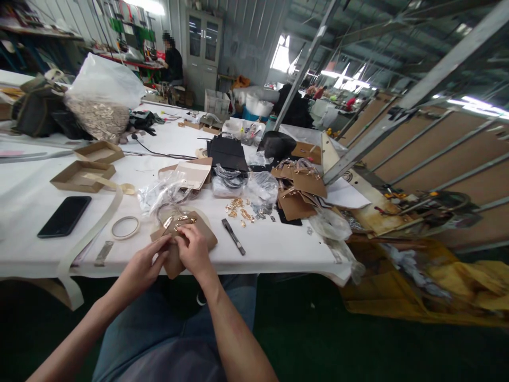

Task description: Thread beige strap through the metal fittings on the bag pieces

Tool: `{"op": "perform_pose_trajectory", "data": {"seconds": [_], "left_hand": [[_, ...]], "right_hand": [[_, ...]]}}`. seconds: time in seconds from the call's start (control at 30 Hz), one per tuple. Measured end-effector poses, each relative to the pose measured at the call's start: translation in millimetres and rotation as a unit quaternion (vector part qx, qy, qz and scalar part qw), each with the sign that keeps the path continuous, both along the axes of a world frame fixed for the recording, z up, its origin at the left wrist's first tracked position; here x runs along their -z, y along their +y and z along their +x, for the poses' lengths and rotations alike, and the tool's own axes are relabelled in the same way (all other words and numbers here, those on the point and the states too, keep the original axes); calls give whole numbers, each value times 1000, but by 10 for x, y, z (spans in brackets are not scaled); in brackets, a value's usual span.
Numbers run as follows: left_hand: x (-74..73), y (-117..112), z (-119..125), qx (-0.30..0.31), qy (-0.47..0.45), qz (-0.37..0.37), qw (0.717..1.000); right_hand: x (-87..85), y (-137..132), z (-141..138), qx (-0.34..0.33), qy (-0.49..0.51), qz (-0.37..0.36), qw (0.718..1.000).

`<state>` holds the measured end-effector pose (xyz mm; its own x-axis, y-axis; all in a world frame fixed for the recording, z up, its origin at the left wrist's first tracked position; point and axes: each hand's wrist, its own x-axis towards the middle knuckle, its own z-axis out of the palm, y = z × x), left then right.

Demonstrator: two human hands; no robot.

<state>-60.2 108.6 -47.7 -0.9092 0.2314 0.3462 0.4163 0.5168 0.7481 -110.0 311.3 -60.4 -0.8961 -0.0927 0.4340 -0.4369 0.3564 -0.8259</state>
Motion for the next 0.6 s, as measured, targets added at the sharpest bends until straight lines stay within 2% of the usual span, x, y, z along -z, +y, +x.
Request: {"op": "perform_pose_trajectory", "data": {"seconds": [0.17,0.33,0.6], "left_hand": [[148,101,-192,19,-7,-3,1000],[149,174,-267,20,-18,8,1000],[187,189,-247,13,-20,18,1000]], "right_hand": [[-22,17,9,-10,6,-9,1000],[-29,18,16,-12,11,-15,1000],[-48,39,21,-22,28,-26,999]]}}
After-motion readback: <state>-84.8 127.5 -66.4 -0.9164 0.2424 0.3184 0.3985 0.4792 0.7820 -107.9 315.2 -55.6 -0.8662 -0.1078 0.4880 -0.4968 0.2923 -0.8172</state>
